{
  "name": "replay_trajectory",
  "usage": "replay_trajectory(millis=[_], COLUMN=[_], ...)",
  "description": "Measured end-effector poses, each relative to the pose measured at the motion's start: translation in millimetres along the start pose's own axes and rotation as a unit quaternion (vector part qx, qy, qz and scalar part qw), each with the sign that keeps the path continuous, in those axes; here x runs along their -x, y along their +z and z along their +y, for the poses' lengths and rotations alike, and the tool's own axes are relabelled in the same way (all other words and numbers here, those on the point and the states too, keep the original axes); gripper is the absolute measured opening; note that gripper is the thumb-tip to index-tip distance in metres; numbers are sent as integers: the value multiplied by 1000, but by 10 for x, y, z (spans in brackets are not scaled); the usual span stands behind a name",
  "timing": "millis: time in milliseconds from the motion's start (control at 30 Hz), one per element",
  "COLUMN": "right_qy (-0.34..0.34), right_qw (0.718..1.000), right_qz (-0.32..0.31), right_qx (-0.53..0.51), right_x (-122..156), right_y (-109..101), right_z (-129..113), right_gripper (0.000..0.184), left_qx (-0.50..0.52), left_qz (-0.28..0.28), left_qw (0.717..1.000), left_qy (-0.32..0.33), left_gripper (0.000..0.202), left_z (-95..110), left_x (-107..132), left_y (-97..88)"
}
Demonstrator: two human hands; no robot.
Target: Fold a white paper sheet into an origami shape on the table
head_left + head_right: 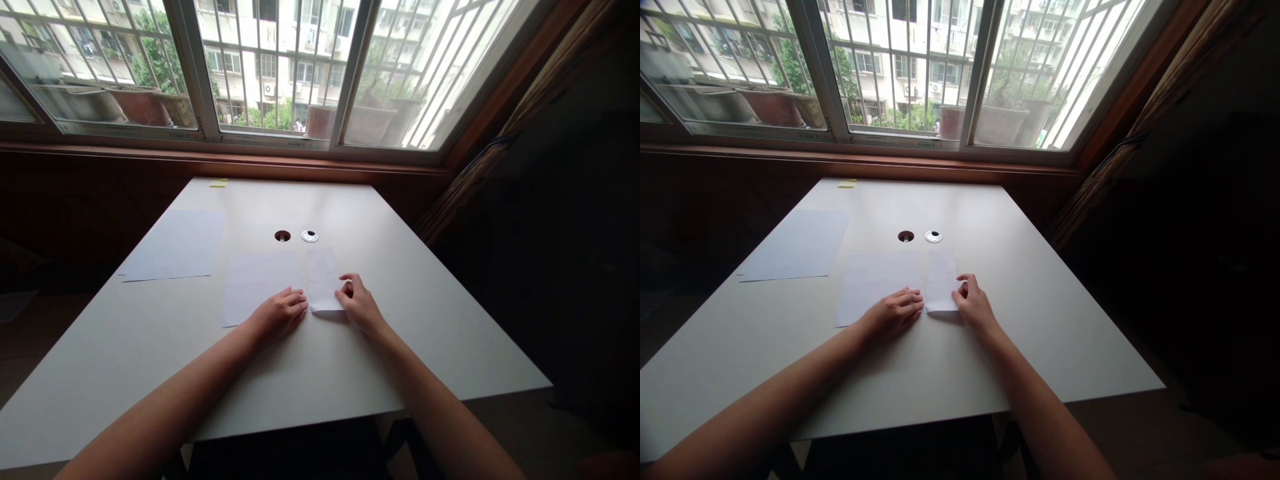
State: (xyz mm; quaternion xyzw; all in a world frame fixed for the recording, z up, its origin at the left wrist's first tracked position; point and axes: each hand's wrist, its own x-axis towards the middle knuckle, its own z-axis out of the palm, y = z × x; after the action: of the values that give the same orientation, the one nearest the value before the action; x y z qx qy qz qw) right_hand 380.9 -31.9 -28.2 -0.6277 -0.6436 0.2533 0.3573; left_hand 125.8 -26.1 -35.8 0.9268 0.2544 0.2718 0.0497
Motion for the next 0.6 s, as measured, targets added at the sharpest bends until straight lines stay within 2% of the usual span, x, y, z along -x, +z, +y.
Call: replay_trajectory(millis=[233, 600], right_qy=[3, 0], right_qw=[1000, 1000], right_qz=[-14, -17], right_qx=[7, 1], right_x=[-1, 17], right_y=[-15, -27], right_z=[-1, 27], right_gripper=[37, 34], left_qx=[11, 11], left_qz=[2, -8], left_qw=[1000, 1000], left_qy=[15, 16], left_gripper=[23, 22], left_z=[-2, 19], left_x=[-1, -23], left_y=[-10, -29])
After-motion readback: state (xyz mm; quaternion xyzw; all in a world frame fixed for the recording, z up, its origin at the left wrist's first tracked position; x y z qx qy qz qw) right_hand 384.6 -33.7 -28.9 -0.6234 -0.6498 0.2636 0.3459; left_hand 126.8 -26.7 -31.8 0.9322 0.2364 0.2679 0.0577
